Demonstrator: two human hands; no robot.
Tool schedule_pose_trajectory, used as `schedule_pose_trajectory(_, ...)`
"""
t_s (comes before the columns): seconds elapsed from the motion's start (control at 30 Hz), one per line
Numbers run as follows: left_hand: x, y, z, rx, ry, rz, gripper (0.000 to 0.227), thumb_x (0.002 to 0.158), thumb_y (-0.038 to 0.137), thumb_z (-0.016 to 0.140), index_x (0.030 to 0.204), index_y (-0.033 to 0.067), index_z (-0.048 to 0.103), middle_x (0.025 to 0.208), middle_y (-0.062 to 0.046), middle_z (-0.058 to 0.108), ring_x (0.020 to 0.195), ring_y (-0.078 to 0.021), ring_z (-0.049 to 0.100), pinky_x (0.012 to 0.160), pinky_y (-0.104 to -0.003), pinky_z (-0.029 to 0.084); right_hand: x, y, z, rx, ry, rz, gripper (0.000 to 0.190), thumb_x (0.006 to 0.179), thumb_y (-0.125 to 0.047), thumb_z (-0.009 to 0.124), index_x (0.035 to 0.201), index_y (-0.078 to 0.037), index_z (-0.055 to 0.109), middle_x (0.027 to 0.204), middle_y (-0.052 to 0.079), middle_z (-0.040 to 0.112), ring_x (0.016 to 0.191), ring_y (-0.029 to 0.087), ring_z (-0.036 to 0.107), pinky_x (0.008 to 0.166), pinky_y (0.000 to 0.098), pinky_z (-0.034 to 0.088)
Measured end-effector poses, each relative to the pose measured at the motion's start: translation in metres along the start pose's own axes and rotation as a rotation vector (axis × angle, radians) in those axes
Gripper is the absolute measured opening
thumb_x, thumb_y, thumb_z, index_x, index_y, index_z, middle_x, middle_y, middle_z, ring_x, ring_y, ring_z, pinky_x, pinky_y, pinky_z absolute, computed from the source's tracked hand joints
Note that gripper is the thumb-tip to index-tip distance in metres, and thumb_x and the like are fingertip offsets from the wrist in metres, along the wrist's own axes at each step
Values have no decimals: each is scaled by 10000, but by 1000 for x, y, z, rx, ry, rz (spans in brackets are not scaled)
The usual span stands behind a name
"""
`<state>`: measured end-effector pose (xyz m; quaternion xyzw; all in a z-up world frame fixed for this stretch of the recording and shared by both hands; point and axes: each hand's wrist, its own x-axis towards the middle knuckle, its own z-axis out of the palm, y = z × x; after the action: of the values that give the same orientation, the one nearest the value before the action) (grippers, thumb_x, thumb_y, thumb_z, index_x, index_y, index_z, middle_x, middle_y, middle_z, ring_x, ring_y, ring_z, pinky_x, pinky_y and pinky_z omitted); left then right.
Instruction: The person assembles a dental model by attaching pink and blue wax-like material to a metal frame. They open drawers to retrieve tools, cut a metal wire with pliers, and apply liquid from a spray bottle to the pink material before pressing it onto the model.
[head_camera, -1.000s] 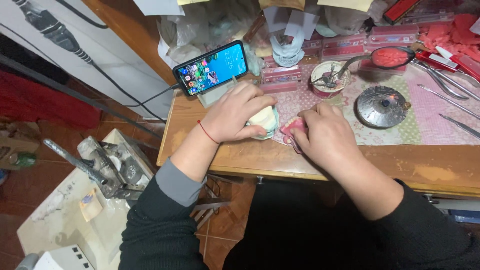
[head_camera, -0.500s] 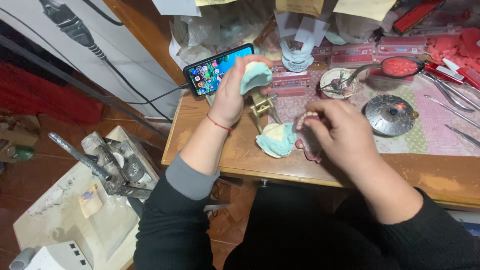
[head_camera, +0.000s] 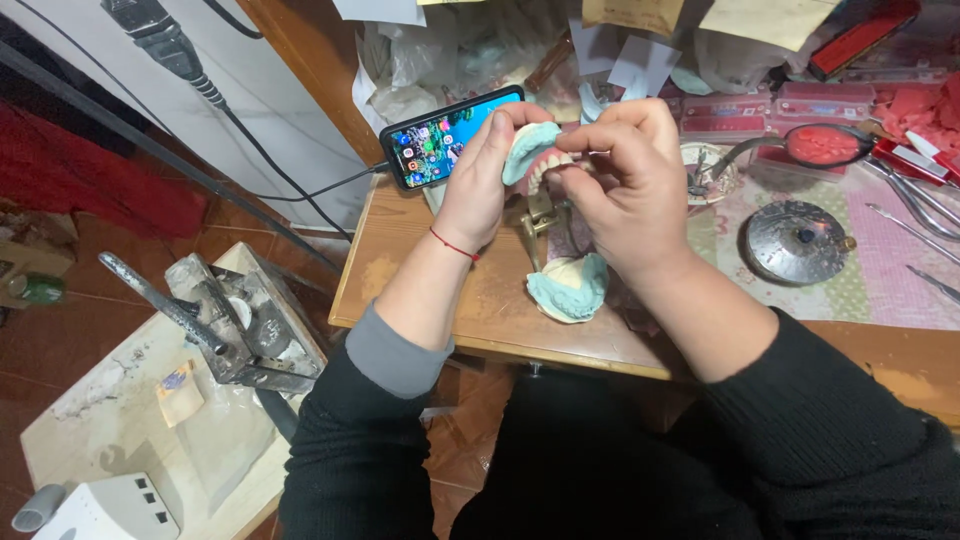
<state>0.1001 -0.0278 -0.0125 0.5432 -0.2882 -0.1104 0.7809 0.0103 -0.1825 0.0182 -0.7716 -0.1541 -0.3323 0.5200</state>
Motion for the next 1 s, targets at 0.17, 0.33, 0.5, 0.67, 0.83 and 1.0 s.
schedule_pose_trajectory(0.17,-5,-1,1,76,-6,84,571,1094,512,325,1266,28,573,1129,-79,658,945,-113,608,838,-227,496,5,12,10,-26,41,-37,350,871,91,799,1155,-1,616,1083,88,496,864,163,515,744,265,467)
schedule_pose_trajectory(0.33,-7,-6,-3,-61,-157,140,727,1049,678,412,1367,32,506,1287,-79,608,1163,-154,606,1054,-294,487,5,18,14,-56,47,-43,556,843,109,796,1301,-15,506,1118,84,559,940,162,566,825,282,515)
schedule_pose_trajectory(0.5,-10,5,2,220,-106,176,733,901,637,694,1305,47,535,1223,-75,639,1084,-166,637,983,-287,518,6,18,13,-213,43,-226,534,866,105,818,1295,24,511,1118,142,570,850,214,559,736,325,500)
schedule_pose_trajectory(0.67,-14,13,7,349,-56,178,523,991,460,595,1315,51,549,1224,-81,648,1069,-172,636,969,-286,508,10,15,10,-196,12,-184,547,851,71,809,1312,23,518,1078,134,546,878,220,552,767,326,499)
schedule_pose_trajectory(0.83,-14,15,6,394,-58,191,570,987,495,564,1318,33,529,1141,-110,694,1013,-188,667,919,-292,538,16,14,-7,-92,-95,-97,336,806,36,827,1096,63,660,1045,129,600,825,198,565,712,293,492)
schedule_pose_trajectory(1.0,-10,7,1,562,-43,314,612,1013,625,523,1367,130,589,1126,-143,708,1075,-243,670,966,-410,527,11,37,-11,92,-83,8,302,844,13,876,1122,8,759,923,133,673,850,214,660,670,302,612)
